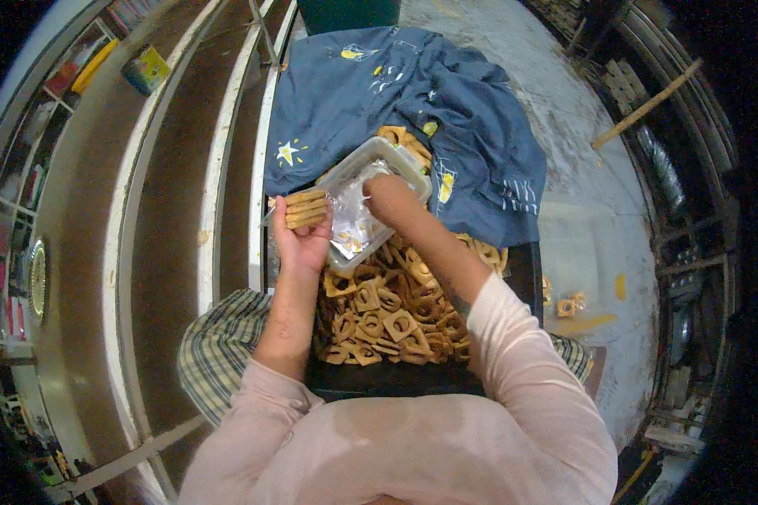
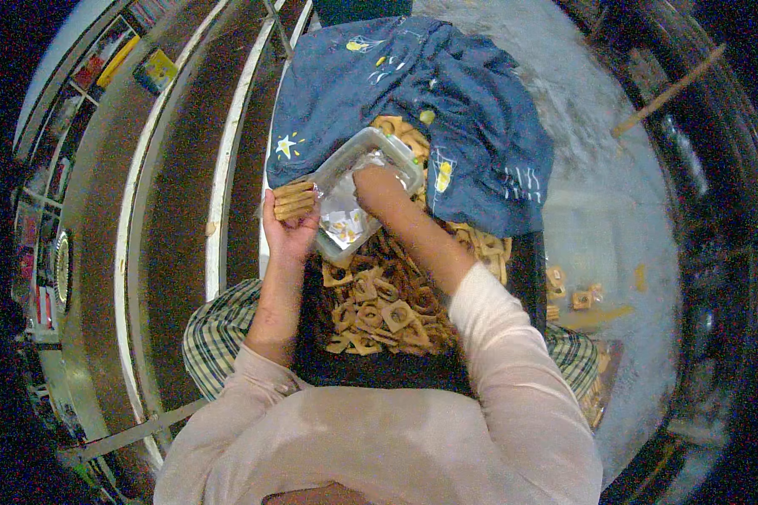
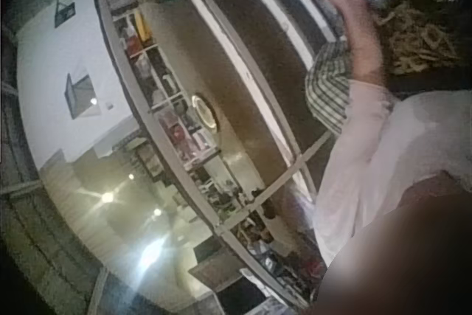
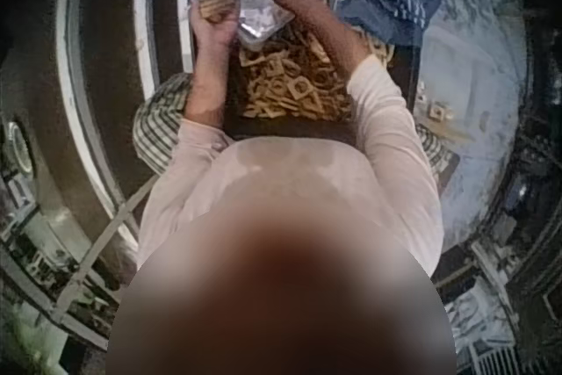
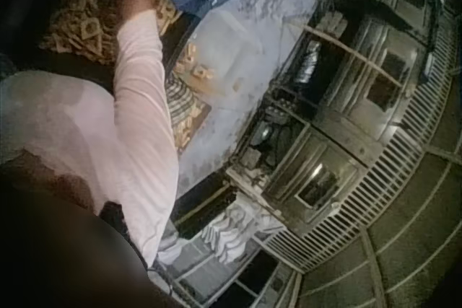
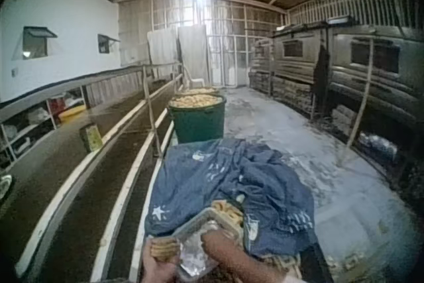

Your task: The person sits on the floor and repeatedly picks up small wooden shapes from a black tray, places them into clear plastic bags, and sets the filled bags aside. The process is continuous and repetitive throughout the clip.

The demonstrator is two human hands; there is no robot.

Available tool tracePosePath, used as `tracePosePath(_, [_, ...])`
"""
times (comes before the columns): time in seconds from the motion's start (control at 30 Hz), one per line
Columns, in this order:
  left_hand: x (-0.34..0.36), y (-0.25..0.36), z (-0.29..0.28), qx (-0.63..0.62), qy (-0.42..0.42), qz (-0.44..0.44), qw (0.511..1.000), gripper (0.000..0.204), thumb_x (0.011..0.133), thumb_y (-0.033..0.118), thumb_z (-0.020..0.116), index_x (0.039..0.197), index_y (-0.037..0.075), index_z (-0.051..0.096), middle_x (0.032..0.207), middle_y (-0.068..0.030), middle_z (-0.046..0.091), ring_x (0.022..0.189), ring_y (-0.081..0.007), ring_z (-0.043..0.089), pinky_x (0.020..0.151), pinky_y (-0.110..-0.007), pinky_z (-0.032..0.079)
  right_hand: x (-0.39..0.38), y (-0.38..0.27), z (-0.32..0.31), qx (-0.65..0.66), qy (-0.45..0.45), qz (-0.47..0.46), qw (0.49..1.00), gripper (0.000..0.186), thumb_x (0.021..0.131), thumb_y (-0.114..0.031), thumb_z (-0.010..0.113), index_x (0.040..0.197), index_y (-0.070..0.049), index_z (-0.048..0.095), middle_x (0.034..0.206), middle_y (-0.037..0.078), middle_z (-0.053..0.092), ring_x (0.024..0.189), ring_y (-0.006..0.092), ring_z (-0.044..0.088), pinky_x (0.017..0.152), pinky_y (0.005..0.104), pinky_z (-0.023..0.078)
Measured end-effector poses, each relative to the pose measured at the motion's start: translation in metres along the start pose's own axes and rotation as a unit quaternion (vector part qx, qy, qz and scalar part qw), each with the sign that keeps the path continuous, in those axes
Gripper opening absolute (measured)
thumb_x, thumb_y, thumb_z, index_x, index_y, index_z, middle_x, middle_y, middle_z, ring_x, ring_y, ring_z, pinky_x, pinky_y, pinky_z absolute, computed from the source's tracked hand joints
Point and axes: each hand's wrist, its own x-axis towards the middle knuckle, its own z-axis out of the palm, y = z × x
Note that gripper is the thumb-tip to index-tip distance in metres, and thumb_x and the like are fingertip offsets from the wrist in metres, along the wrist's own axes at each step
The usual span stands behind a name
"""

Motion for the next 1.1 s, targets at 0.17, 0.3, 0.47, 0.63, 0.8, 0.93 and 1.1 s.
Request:
tracePosePath(0.17, [0.000, 0.000, -0.001, -0.003, 0.025, 0.027, 0.999, 0.040, 0.080, 0.037, 0.055, 0.097, 0.001, 0.049, 0.097, -0.0158, 0.054, 0.087, -0.0297, 0.055, 0.077, -0.042, 0.049, 0.014, -0.008, 0.045, -0.065, 0.047, 0.028, 0.996, 0.021, 0.080, -0.013, 0.044, 0.097, -0.003, 0.054, 0.100, 0.019, 0.053, 0.084, 0.0354, 0.057, 0.069, 0.0450, 0.047])
tracePosePath(0.3, [0.001, 0.001, -0.002, -0.009, 0.003, 0.023, 1.000, 0.041, 0.080, 0.037, 0.054, 0.098, 0.001, 0.048, 0.097, -0.0159, 0.054, 0.088, -0.0296, 0.054, 0.077, -0.042, 0.049, 0.029, -0.001, 0.049, -0.012, 0.033, 0.032, 0.999, 0.020, 0.081, -0.012, 0.042, 0.094, -0.002, 0.054, 0.093, 0.018, 0.056, 0.084, 0.0334, 0.058, 0.069, 0.0448, 0.048])
tracePosePath(0.47, [0.003, 0.001, -0.002, -0.015, 0.017, 0.033, 0.999, 0.044, 0.083, 0.041, 0.048, 0.101, 0.001, 0.048, 0.102, -0.0190, 0.052, 0.092, -0.0331, 0.053, 0.080, -0.044, 0.047, 0.029, 0.013, 0.032, -0.046, 0.068, 0.061, 0.995, 0.019, 0.081, -0.010, 0.042, 0.093, -0.002, 0.055, 0.085, 0.018, 0.058, 0.083, 0.0320, 0.059, 0.066, 0.0431, 0.049])
tracePosePath(0.63, [0.002, -0.001, 0.000, -0.034, 0.043, 0.035, 0.998, 0.045, 0.082, 0.040, 0.049, 0.103, 0.000, 0.047, 0.103, -0.0193, 0.052, 0.094, -0.0336, 0.052, 0.081, -0.045, 0.047, 0.024, 0.014, 0.021, -0.034, 0.103, 0.050, 0.993, 0.017, 0.079, -0.009, 0.044, 0.089, -0.003, 0.056, 0.085, 0.017, 0.057, 0.081, 0.0316, 0.059, 0.065, 0.0419, 0.049])
tracePosePath(0.8, [-0.003, -0.002, 0.006, -0.060, 0.003, 0.017, 0.998, 0.045, 0.082, 0.040, 0.051, 0.102, 0.000, 0.047, 0.103, -0.0188, 0.052, 0.095, -0.0338, 0.052, 0.081, -0.044, 0.047, 0.016, 0.001, 0.027, -0.090, 0.211, -0.054, 0.972, 0.015, 0.072, -0.010, 0.048, 0.079, -0.002, 0.059, 0.081, 0.015, 0.055, 0.081, 0.0288, 0.055, 0.066, 0.0399, 0.047])
tracePosePath(0.93, [-0.007, -0.005, 0.011, -0.053, -0.050, -0.006, 0.997, 0.047, 0.081, 0.042, 0.050, 0.103, 0.000, 0.047, 0.103, -0.0190, 0.053, 0.094, -0.0331, 0.053, 0.080, -0.042, 0.049, 0.002, -0.027, 0.060, -0.089, 0.197, -0.140, 0.966, 0.014, 0.068, -0.014, 0.051, 0.070, -0.003, 0.060, 0.083, 0.012, 0.055, 0.086, 0.0274, 0.051, 0.066, 0.0407, 0.042])
tracePosePath(1.1, [-0.014, -0.010, 0.015, -0.033, -0.075, -0.047, 0.996, 0.056, 0.081, 0.044, 0.049, 0.104, -0.007, 0.043, 0.100, -0.0207, 0.052, 0.091, -0.0318, 0.054, 0.081, -0.040, 0.048, 0.008, -0.038, 0.088, -0.050, 0.191, -0.070, 0.978, 0.014, 0.070, -0.015, 0.051, 0.072, -0.005, 0.061, 0.084, 0.009, 0.056, 0.086, 0.0259, 0.050, 0.064, 0.0375, 0.040])
